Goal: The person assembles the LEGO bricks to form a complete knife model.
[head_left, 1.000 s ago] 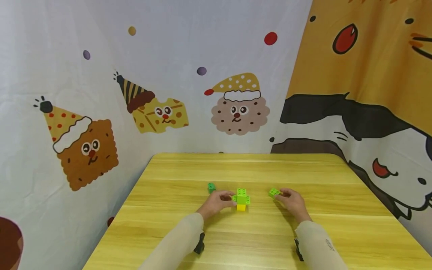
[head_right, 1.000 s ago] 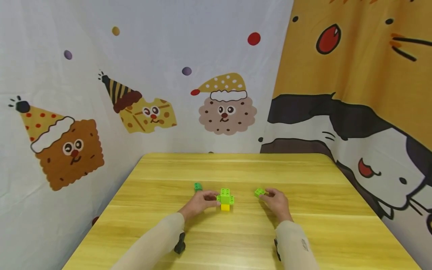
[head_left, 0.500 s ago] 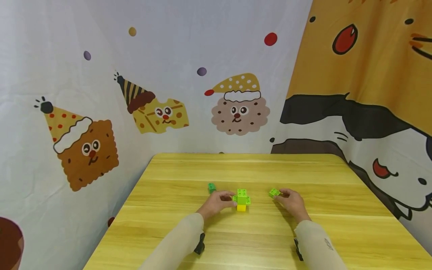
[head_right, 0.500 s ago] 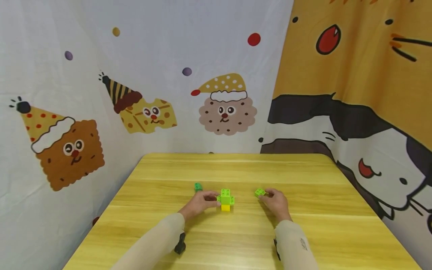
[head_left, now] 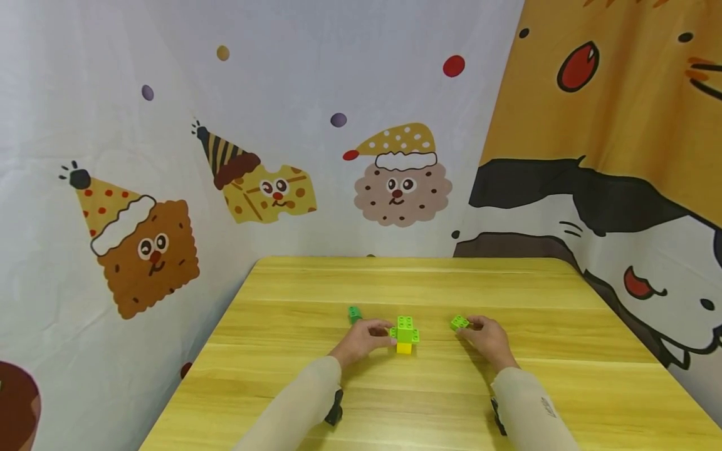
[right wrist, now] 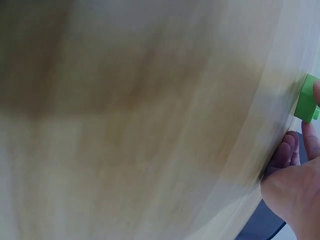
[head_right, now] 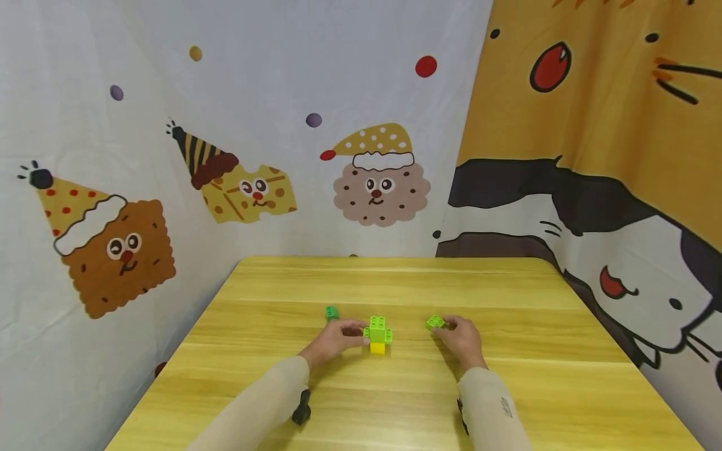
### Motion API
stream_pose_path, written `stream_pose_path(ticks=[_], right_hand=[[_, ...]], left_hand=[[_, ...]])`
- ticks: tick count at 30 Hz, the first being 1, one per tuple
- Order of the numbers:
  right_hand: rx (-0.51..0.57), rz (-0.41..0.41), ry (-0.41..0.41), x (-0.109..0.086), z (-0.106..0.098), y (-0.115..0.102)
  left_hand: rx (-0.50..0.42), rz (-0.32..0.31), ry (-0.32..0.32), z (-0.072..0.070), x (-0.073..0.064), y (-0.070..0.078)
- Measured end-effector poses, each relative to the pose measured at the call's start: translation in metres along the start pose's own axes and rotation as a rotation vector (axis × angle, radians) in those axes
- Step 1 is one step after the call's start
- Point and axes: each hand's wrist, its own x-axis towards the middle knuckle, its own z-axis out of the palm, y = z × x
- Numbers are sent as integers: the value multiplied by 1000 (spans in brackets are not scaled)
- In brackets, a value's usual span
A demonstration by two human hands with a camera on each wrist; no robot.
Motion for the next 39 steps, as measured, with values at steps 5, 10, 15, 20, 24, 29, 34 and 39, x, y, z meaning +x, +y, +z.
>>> stream_pose_path(ticks=[5,10,15,20,24,29,34,39], right_hand=[[-19,-21,4,0,0,-1],[-42,-32,10,0,-1,-3],[-37,-23,4,0,-2,-4],[-20,-16,-1,-2,-2,-5],[6,-6,-9,-1,-4,-6],[46,6,-5,0,-8,-10],[67,3,-15,1,-10,-12],[69,-5,-30,3,-11,-13]], left_hand=[[-5,-1,2,0,-1,1],[-3,0,1,1,-1,1],[1,-7,0,0,0,0],[5,-9,3,1,1,-1],[4,-3,5,1,1,-1],[5,7,6,1,0,-1],[4,8,11,1,-1,1],[7,3,21,2,-6,9]])
